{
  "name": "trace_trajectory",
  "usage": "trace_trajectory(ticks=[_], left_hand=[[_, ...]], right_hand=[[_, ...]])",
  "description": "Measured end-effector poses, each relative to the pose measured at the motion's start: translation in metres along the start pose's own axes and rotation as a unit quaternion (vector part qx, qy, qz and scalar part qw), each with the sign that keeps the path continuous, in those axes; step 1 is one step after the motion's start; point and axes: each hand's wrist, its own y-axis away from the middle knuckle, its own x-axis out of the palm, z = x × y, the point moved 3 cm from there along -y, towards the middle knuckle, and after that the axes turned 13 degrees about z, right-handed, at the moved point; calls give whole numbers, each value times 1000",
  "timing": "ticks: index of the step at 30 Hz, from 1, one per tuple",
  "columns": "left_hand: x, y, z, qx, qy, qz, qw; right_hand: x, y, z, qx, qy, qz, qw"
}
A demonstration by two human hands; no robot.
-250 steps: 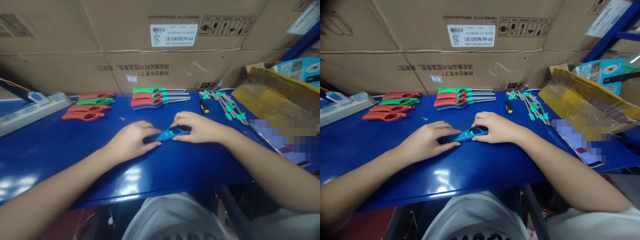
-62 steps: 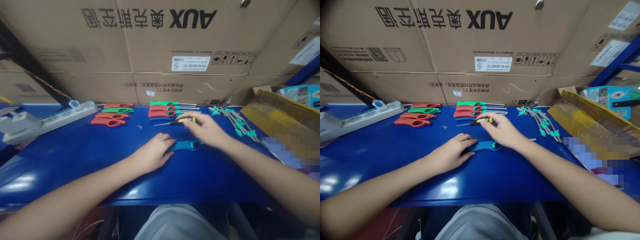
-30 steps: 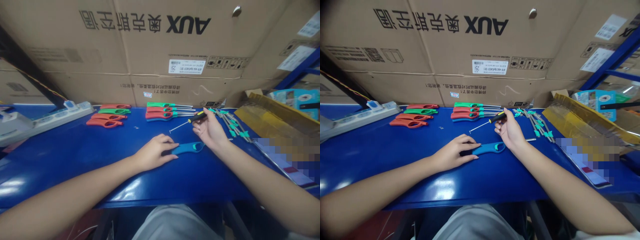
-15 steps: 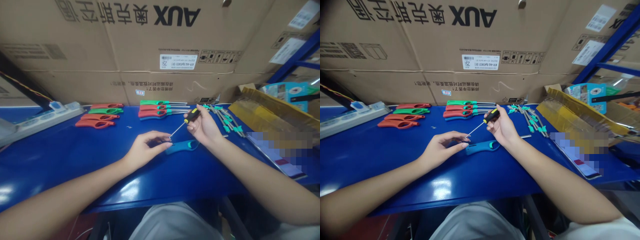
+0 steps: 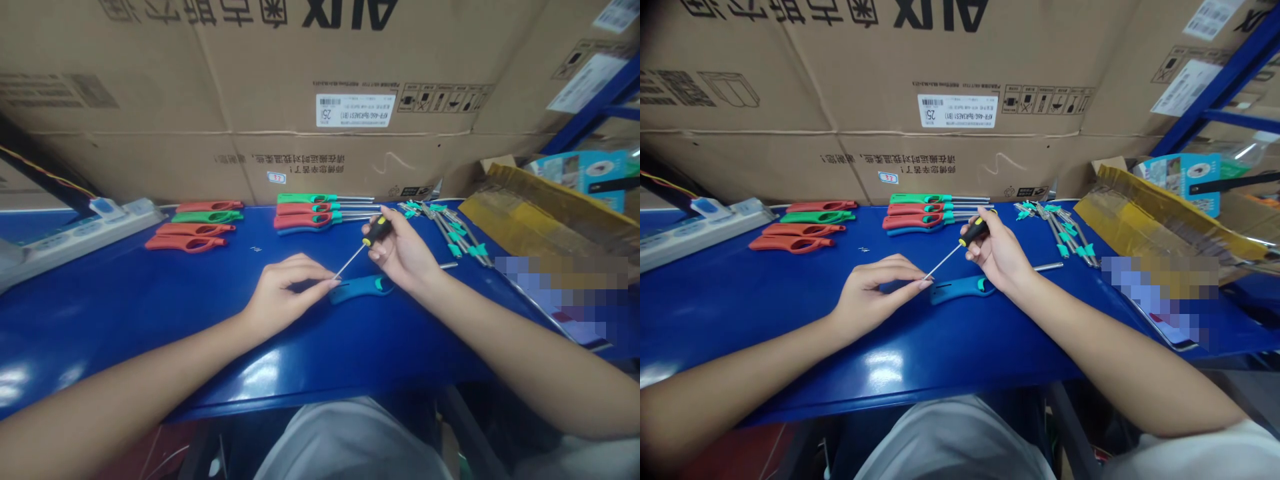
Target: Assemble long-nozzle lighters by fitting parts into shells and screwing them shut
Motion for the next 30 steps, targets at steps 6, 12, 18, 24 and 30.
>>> trace_trajectory(ticks=[6,12,18,24,30], left_hand=[[0,0,1,39,-31,-8,999],[0,0,3,42,-39,-10,998],[1,0,2,43,-41,-7,998],[2,0,3,25,-38,1,999],[4,3,6,-14,-32,26,999]], right_hand=[[-3,-1,-2,10,-15,-12,1000],[-2,-2,-2,28,-24,-20,999],[-2,-2,-3,36,-28,-26,999],[-4,-3,-5,34,-10,-14,999],[-2,-1,1,-33,61,36,997]])
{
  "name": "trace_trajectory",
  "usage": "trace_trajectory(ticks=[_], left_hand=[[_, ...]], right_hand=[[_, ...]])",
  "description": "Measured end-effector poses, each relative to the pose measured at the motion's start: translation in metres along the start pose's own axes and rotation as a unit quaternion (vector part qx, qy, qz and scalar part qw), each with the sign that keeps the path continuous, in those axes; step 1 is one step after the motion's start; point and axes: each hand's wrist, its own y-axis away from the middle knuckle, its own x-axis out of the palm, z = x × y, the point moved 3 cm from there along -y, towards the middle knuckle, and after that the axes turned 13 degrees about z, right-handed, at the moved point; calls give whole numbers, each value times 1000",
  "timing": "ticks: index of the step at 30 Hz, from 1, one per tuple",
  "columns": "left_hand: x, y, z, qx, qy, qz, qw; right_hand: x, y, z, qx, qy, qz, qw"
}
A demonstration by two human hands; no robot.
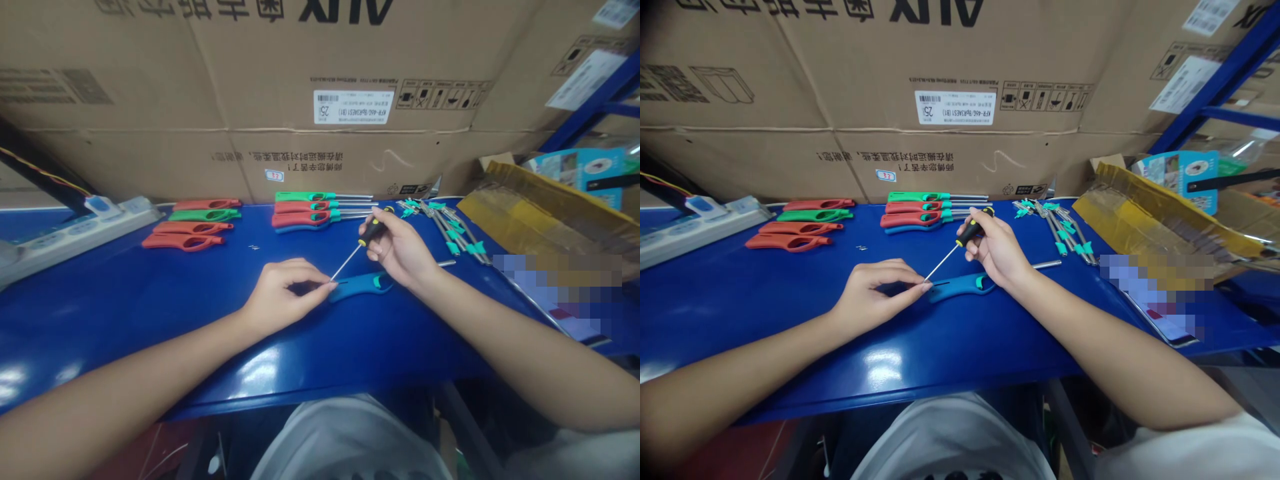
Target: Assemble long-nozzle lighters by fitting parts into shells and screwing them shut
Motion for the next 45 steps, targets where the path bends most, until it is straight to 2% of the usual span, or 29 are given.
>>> trace_trajectory(ticks=[7,12,16,20,24,30,32,35,38,45], left_hand=[[5,2,2,-52,-5,61,997],[9,3,2,-47,-27,129,990],[13,4,0,-33,-6,187,982],[15,5,0,-42,31,215,975],[15,3,1,-53,66,206,975],[14,1,3,-52,77,188,978],[11,0,3,-45,66,170,982],[5,-2,2,-24,0,127,992],[2,-3,3,-25,-64,114,991],[9,0,13,-52,-62,160,984]], right_hand=[[8,8,14,-81,121,110,983],[15,22,21,-89,191,272,939],[25,37,20,-98,236,324,911],[33,46,15,-151,277,311,897],[36,49,14,-196,289,271,897],[35,45,16,-149,280,247,916],[34,43,16,-139,263,226,928],[31,40,18,-155,232,153,948],[29,39,20,-172,228,101,953],[28,38,17,-188,255,124,940]])
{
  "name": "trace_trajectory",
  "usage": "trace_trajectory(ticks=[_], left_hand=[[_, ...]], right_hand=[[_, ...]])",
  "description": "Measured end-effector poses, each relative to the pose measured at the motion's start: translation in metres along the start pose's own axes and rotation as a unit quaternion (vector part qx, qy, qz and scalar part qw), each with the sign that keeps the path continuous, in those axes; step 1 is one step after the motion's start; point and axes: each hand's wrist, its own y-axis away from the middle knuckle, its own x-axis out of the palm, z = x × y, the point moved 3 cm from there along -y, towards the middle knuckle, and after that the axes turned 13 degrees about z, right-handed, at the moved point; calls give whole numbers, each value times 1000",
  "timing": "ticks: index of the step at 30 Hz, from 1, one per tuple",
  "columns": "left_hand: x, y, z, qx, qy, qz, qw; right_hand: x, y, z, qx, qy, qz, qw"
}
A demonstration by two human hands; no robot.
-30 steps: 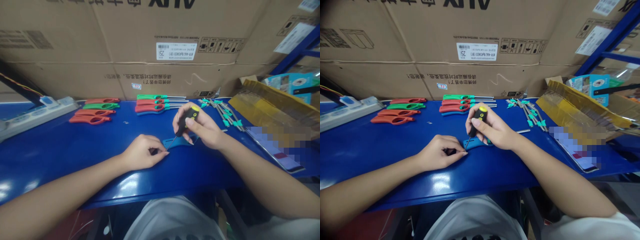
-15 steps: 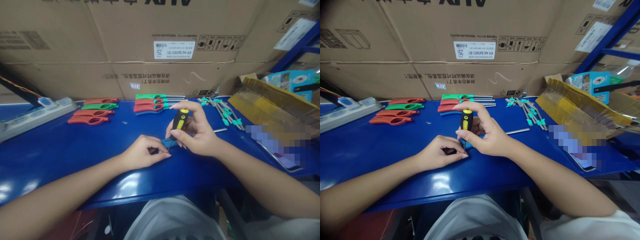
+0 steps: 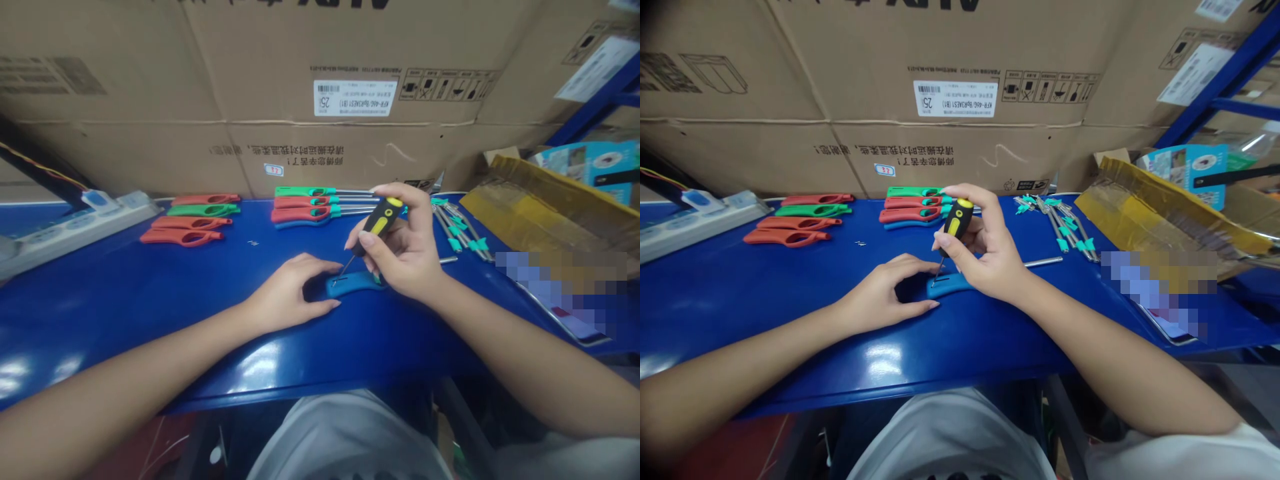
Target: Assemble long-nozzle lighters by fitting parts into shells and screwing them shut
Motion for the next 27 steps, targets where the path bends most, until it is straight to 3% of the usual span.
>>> trace_trajectory(ticks=[13,21,27], left_hand=[[2,0,2,4,1,-4,1000],[2,1,2,3,-1,0,1000],[2,0,2,8,-5,-2,1000]], right_hand=[[2,3,-8,34,-25,-5,999],[4,5,-9,-16,50,40,998],[3,5,-11,17,-1,13,1000]])
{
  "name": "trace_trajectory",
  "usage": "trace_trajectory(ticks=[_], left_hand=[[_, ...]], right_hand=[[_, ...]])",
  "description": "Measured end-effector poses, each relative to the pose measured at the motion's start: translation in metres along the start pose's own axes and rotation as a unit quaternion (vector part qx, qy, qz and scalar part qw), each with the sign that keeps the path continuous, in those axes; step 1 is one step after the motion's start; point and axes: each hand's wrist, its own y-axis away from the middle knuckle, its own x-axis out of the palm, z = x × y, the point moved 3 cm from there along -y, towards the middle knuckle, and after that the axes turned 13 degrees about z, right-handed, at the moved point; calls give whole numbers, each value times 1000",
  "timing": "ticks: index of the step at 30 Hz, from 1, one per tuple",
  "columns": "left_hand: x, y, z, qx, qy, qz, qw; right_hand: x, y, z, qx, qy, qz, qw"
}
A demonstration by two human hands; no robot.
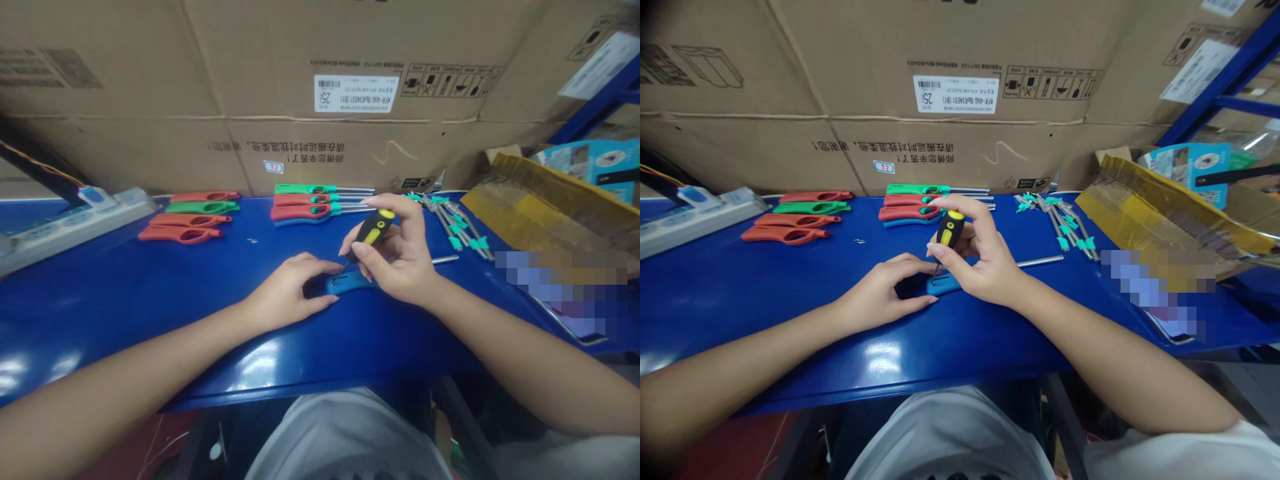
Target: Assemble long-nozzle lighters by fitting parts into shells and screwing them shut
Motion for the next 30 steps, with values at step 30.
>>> trace_trajectory(ticks=[30], left_hand=[[0,-2,1,-14,21,15,1000]], right_hand=[[-2,-9,6,-85,208,110,968]])
